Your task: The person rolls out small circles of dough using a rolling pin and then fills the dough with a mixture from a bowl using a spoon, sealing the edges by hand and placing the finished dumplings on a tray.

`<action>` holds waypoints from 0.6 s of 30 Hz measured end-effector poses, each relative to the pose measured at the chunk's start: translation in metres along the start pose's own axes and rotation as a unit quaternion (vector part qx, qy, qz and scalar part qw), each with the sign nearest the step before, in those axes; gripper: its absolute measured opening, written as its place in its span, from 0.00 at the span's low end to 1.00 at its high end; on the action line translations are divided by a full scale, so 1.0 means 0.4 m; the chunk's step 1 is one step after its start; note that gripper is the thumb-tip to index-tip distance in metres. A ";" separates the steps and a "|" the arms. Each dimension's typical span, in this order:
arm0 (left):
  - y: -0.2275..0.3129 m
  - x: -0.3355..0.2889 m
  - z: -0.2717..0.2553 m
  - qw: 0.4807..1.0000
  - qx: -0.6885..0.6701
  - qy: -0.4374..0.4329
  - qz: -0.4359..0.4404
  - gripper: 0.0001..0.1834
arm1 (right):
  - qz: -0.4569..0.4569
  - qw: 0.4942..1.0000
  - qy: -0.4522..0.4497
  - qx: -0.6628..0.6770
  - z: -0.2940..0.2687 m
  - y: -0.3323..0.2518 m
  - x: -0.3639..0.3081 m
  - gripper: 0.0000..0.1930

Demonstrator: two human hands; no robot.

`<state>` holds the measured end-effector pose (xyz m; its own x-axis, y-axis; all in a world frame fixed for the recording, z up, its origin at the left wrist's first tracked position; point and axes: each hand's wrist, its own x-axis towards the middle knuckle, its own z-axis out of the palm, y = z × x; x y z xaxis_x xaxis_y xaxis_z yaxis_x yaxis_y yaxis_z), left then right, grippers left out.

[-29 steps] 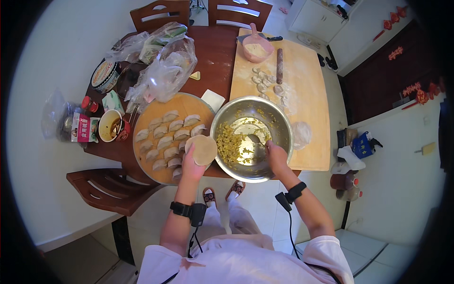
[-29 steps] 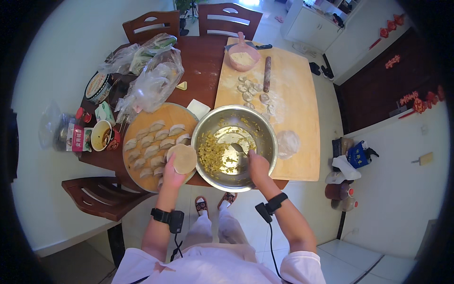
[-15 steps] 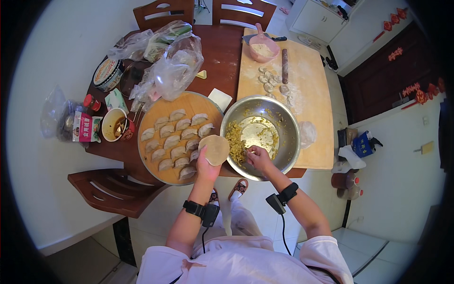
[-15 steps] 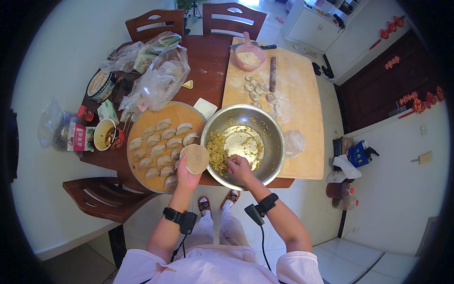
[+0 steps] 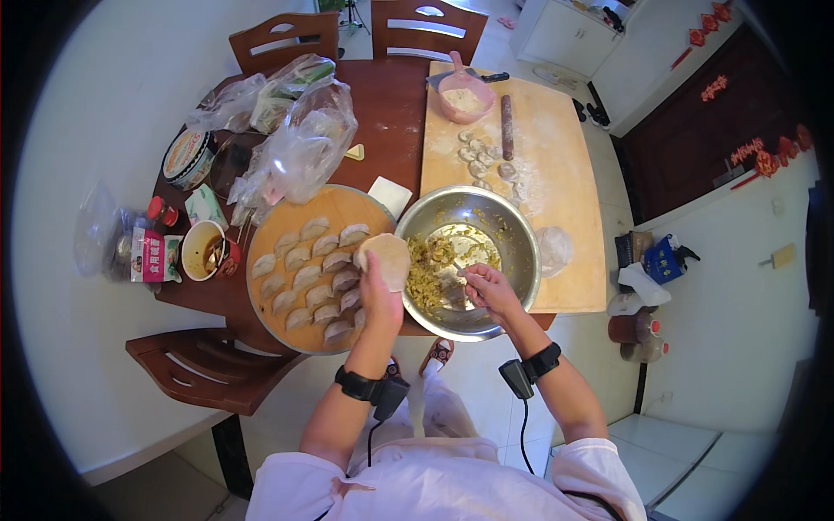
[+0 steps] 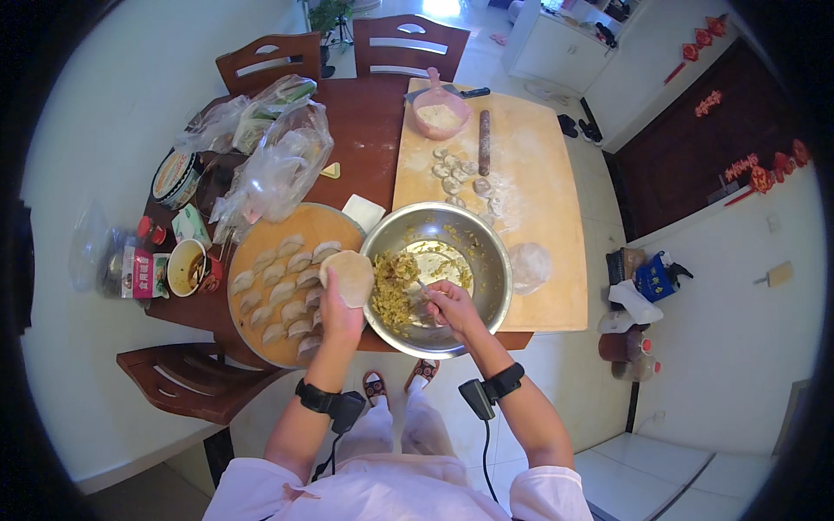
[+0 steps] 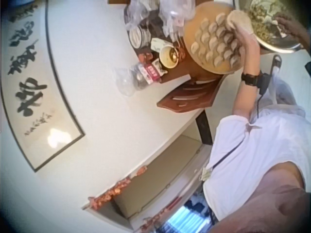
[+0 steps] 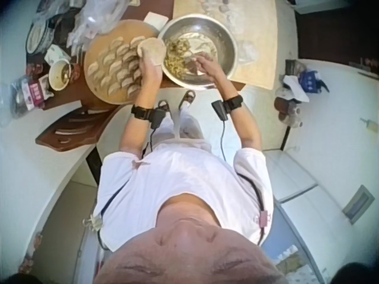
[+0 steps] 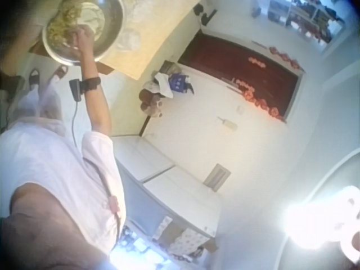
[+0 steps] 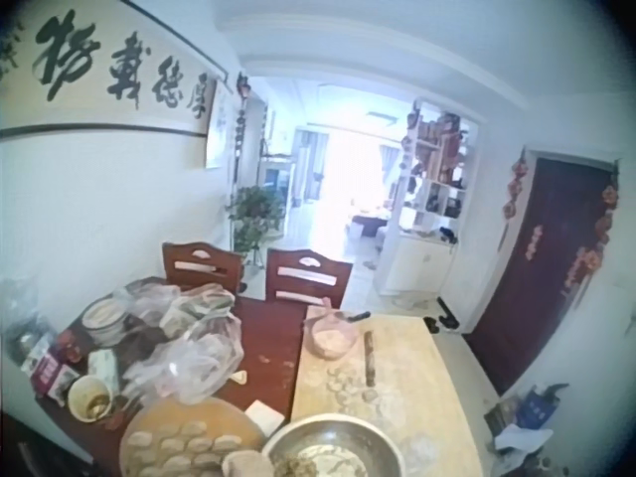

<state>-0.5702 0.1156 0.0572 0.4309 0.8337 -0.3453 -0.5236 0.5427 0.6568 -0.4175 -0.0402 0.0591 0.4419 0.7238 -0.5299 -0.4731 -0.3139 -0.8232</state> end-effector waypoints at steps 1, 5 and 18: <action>-0.029 0.006 0.029 0.999 -0.004 0.007 -0.033 0.31 | -0.011 1.000 0.021 -0.004 -0.004 -0.011 -0.010 0.06; -0.124 0.003 0.128 0.962 -0.118 0.008 -0.245 0.27 | -0.174 0.951 0.118 -0.226 0.005 -0.028 -0.066 0.11; -0.177 -0.005 0.175 0.946 -0.168 0.015 -0.276 0.24 | -0.349 0.686 0.186 -0.611 0.042 -0.004 -0.134 0.30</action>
<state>-0.4824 0.0684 0.0585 0.6878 0.4143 -0.5961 -0.4313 0.8937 0.1235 -0.4531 -0.0681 0.0922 0.5068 0.8246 0.2513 0.8439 -0.4152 -0.3397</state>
